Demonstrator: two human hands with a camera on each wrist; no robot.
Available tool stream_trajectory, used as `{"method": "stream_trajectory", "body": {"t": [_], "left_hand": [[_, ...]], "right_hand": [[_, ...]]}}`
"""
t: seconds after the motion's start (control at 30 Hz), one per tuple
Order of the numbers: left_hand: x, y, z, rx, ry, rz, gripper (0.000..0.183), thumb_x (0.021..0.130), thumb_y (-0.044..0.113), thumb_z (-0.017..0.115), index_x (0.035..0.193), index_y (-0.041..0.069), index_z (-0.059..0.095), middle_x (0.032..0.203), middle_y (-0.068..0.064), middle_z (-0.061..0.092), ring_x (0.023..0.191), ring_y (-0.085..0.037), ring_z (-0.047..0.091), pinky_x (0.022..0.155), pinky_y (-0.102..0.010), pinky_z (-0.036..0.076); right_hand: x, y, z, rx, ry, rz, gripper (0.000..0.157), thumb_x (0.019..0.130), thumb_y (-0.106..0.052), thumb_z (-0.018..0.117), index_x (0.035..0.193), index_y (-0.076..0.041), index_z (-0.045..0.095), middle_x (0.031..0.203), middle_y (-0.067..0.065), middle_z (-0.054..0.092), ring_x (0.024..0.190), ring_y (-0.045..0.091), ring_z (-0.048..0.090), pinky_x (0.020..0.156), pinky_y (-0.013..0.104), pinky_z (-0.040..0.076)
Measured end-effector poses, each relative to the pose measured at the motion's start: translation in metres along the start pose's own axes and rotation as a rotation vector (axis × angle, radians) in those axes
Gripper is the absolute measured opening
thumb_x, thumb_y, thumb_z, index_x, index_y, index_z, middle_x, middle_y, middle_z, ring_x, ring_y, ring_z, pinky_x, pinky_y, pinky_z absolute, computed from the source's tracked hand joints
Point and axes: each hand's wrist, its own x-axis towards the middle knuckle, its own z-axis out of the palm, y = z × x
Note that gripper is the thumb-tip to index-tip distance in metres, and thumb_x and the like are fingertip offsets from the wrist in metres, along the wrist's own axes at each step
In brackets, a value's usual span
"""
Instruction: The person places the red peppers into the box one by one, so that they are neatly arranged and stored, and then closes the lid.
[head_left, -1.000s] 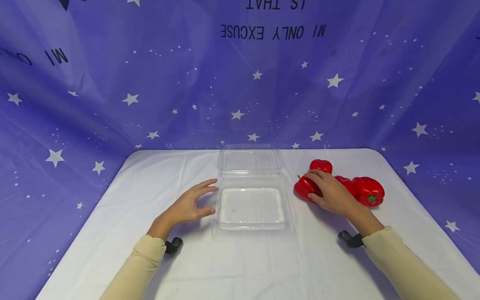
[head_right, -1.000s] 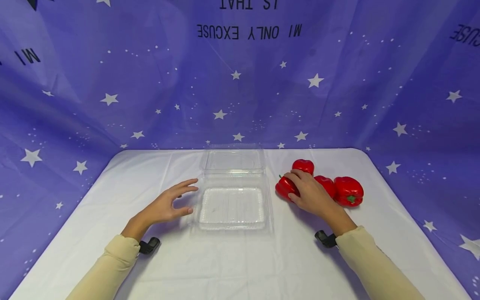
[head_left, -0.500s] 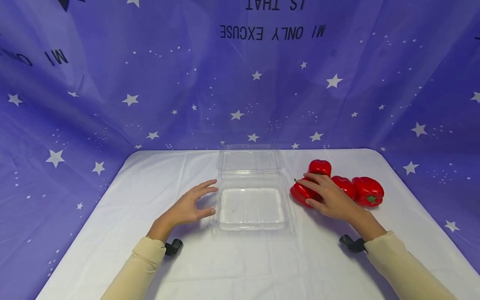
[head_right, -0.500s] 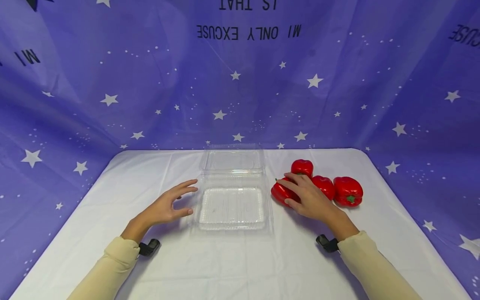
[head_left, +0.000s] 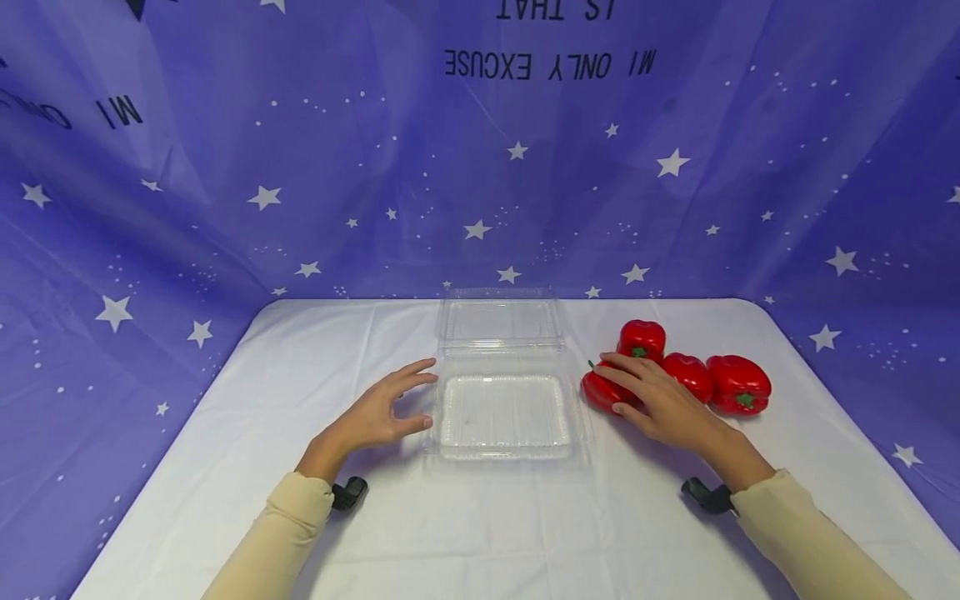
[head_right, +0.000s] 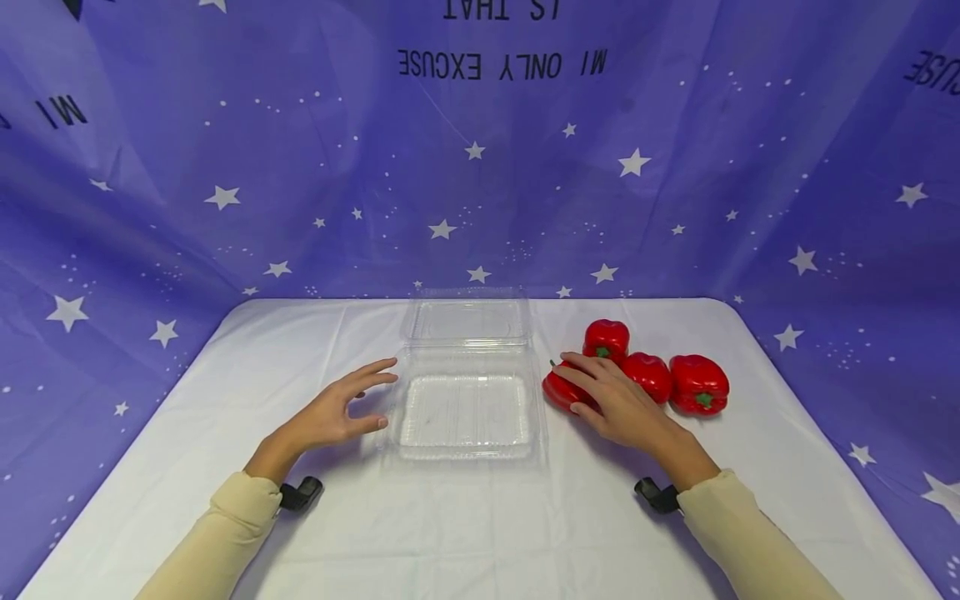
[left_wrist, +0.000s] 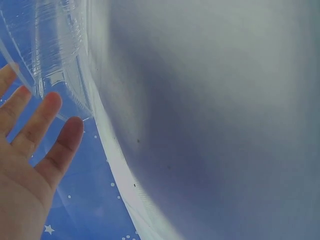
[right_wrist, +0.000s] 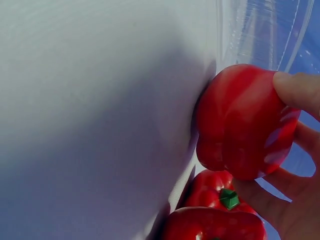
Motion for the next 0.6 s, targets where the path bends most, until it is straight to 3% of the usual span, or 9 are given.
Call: {"method": "stream_trajectory", "body": {"t": [0.6], "left_hand": [[0.0001, 0.002, -0.0006, -0.006, -0.008, -0.011, 0.062, 0.086, 0.028, 0.074, 0.14, 0.004, 0.054, 0.16, -0.01, 0.038, 0.146, -0.04, 0.036, 0.115, -0.064, 0.032]], "right_hand": [[-0.0021, -0.001, -0.001, 0.057, 0.042, 0.024, 0.077, 0.075, -0.01, 0.084, 0.144, -0.02, 0.052, 0.151, 0.012, 0.046, 0.137, 0.037, 0.043, 0.098, 0.059, 0.052]]}}
